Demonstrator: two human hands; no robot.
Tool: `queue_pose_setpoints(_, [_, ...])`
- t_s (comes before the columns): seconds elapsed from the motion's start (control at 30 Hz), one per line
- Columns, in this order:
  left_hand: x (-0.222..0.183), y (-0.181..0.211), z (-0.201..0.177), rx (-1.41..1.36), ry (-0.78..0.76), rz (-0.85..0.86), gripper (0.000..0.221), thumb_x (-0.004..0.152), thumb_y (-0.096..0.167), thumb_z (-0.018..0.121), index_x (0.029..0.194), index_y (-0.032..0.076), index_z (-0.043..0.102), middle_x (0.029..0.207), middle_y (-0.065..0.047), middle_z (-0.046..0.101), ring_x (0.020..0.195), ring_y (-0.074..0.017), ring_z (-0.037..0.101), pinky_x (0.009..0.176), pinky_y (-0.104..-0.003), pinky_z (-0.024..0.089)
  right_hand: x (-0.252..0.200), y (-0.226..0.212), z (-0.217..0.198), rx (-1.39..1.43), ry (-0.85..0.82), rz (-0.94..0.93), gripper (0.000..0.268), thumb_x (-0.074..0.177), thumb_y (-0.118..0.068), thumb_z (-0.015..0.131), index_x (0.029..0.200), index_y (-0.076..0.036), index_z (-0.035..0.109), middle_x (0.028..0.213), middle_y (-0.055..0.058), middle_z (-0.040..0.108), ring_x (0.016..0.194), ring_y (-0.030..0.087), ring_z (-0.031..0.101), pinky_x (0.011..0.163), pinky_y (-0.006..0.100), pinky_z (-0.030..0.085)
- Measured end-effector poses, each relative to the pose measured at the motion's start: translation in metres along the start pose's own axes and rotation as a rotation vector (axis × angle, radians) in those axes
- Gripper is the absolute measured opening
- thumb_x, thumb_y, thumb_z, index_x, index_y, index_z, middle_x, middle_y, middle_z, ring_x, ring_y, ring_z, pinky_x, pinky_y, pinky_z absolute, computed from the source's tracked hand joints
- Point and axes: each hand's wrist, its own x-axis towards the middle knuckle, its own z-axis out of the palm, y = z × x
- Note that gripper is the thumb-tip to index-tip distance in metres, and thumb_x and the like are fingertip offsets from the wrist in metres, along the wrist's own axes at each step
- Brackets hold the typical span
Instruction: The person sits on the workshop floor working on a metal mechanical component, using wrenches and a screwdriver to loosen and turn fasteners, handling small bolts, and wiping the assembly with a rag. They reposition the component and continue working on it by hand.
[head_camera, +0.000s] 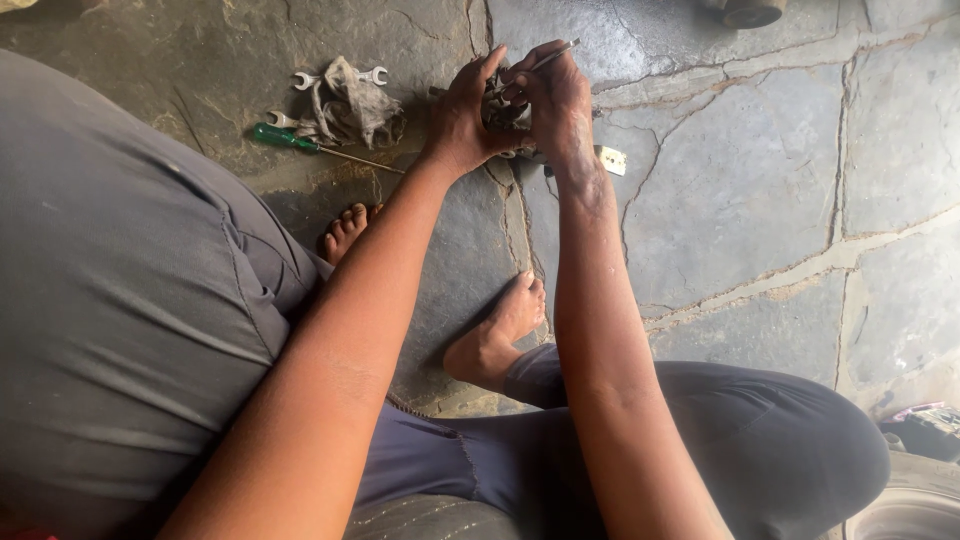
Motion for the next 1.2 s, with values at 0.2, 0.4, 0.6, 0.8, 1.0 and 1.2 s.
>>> queue_pose_setpoints(0.2, [-0.001,-0.001,0.0,-0.003,0.011,0.035,0.124,0.073,0.054,0.103,0.159,0.009,0.027,0.155,-0.018,0.044,0.144,-0.0344,0.047,0.118,-0.046,0.044,0.001,-0.011,0.002,-0.098,-0.004,0.028,0.009,0.104,0.006,0.056,0.108,-0.002,0.055,0.1,0.008,0.073,0.089,0.012,0.073,0.08,0.029,0.063])
queue_pose_setpoints(0.4, [-0.002,0.001,-0.002,0.057,-0.015,-0.008,0.125,0.068,0.055,0.099,0.159,0.009,0.028,0.152,-0.015,0.05,0.142,-0.0333,0.05,0.118,-0.046,0.044,-0.002,0.007,-0.002,-0.1,-0.032,-0.026,0.008,0.107,0.007,0.055,0.11,0.0,0.056,0.102,0.009,0.073,0.09,0.014,0.07,0.083,0.031,0.061])
queue_pose_setpoints(0.6, [-0.007,-0.017,-0.01,-0.022,-0.101,-0.117,0.114,0.075,0.051,0.09,0.168,0.019,0.03,0.162,-0.012,0.048,0.148,-0.0325,0.047,0.117,-0.049,0.046,-0.005,0.024,0.002,0.038,-0.011,-0.045,0.012,0.107,0.007,0.055,0.112,-0.003,0.053,0.103,0.007,0.068,0.096,0.013,0.068,0.087,0.032,0.061])
queue_pose_setpoints(0.8, [-0.028,-0.029,-0.09,0.916,0.349,-0.238,0.08,0.057,0.06,0.093,0.124,0.025,0.067,0.131,-0.011,0.062,0.127,-0.0383,0.057,0.098,-0.067,0.043,-0.003,0.034,0.006,0.174,-0.032,-0.106,0.01,0.108,0.005,0.057,0.113,-0.003,0.053,0.104,0.009,0.069,0.095,0.015,0.064,0.088,0.031,0.055])
queue_pose_setpoints(1.0, [-0.074,-0.128,-0.125,0.807,0.335,-0.606,0.022,0.09,0.007,0.073,0.11,0.017,0.075,0.119,-0.011,0.066,0.108,-0.0327,0.066,0.087,-0.044,0.055,0.001,0.038,0.008,0.263,-0.017,-0.089,0.011,0.107,0.0,0.062,0.114,-0.003,0.054,0.104,0.009,0.069,0.093,0.015,0.064,0.085,0.031,0.055])
queue_pose_setpoints(1.2, [-0.058,-0.033,-0.166,1.085,0.365,-0.931,0.106,0.048,0.023,0.09,0.145,0.017,0.048,0.159,-0.032,0.032,0.142,-0.0529,0.037,0.105,-0.071,0.035,0.007,0.032,0.004,0.168,0.026,-0.099,0.027,0.112,-0.031,0.052,0.111,-0.005,0.059,0.099,0.009,0.075,0.085,0.015,0.069,0.079,0.032,0.057])
